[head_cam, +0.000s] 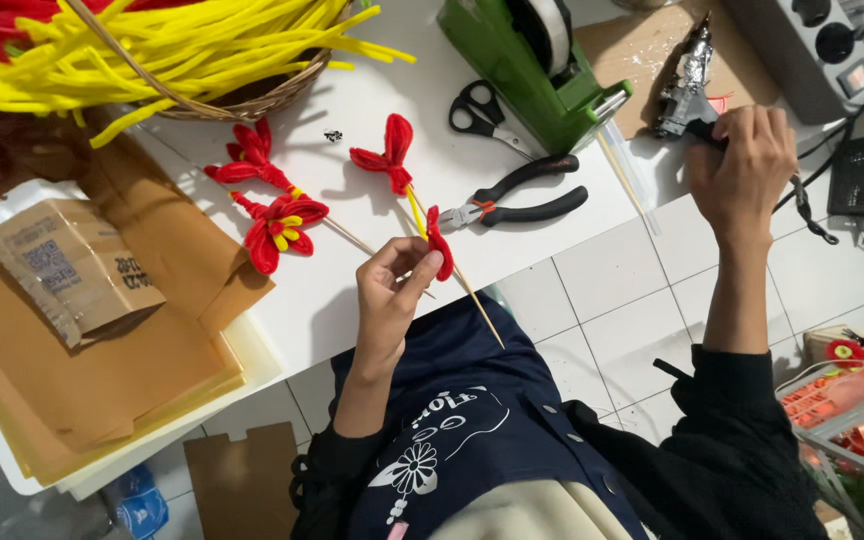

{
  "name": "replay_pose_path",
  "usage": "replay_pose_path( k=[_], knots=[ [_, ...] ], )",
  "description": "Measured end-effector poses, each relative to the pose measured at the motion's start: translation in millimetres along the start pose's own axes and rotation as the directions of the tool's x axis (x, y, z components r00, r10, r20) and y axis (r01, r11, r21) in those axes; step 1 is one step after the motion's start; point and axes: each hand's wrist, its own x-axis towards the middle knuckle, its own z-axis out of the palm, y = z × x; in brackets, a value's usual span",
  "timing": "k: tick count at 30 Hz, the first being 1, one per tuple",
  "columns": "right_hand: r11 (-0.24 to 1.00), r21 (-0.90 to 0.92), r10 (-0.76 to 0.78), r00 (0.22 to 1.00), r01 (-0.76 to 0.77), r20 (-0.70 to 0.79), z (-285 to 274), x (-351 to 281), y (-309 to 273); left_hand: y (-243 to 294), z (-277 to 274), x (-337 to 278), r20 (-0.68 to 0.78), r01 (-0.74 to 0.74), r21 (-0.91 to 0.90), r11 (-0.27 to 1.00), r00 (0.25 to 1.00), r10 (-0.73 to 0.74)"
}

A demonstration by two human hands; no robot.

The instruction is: The person assembles a flower craft using red and yellow pipe cleaners and a wooden stick. They use a hot glue gun to attach red pipe cleaner petals to a yellow center, then wrap a red pipe cleaner around the base to secure the flower to the stick.

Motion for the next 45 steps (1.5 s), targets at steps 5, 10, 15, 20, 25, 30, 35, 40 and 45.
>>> replay_pose_path(
  k=[5,10,15,20,25,30,35,40,45],
  knots=[
    [0.998,0.044,-0.040,0.974,0.051,-0.224,-48,29,-49,5,2,2,-0.018,0.056,-0.046,0.997,0.998,-0.056],
    [0.905,0.321,-0.101,0.873,0.279,-0.476,-68,15,-134,2,2,5,-0.042,0.068,-0.047,0.997,0.997,-0.070],
    [0.536,0.689,-0.362,0.870,0.487,-0.333,-75,16,-205,-10,2,9,-0.021,-0.058,-0.024,0.998,0.998,0.058],
    [0.514,0.692,-0.339,0.861,0.507,-0.380,-64,21,-219,-6,5,10,0.013,-0.071,0.019,0.997,0.997,0.071],
    [0.577,0.639,-0.159,0.838,0.508,-0.522,-53,27,-224,13,7,12,0.063,-0.130,0.096,0.987,0.990,0.124],
    [0.625,0.689,0.089,0.844,0.366,-0.529,-46,35,-207,14,-6,40,-0.140,-0.256,0.744,0.617,0.843,0.520],
    [0.576,0.733,0.132,0.844,0.362,-0.520,-44,32,-211,-8,-10,75,-0.165,-0.100,0.842,0.530,0.887,0.430],
    [0.525,0.780,0.145,0.867,0.340,-0.476,-47,31,-215,-12,-17,84,-0.143,-0.134,0.697,0.705,0.937,0.319],
    [0.113,0.980,0.289,0.939,0.163,-0.189,-69,38,-218,-18,-19,74,-0.030,-0.245,-0.016,0.969,0.969,0.245]
  ],
)
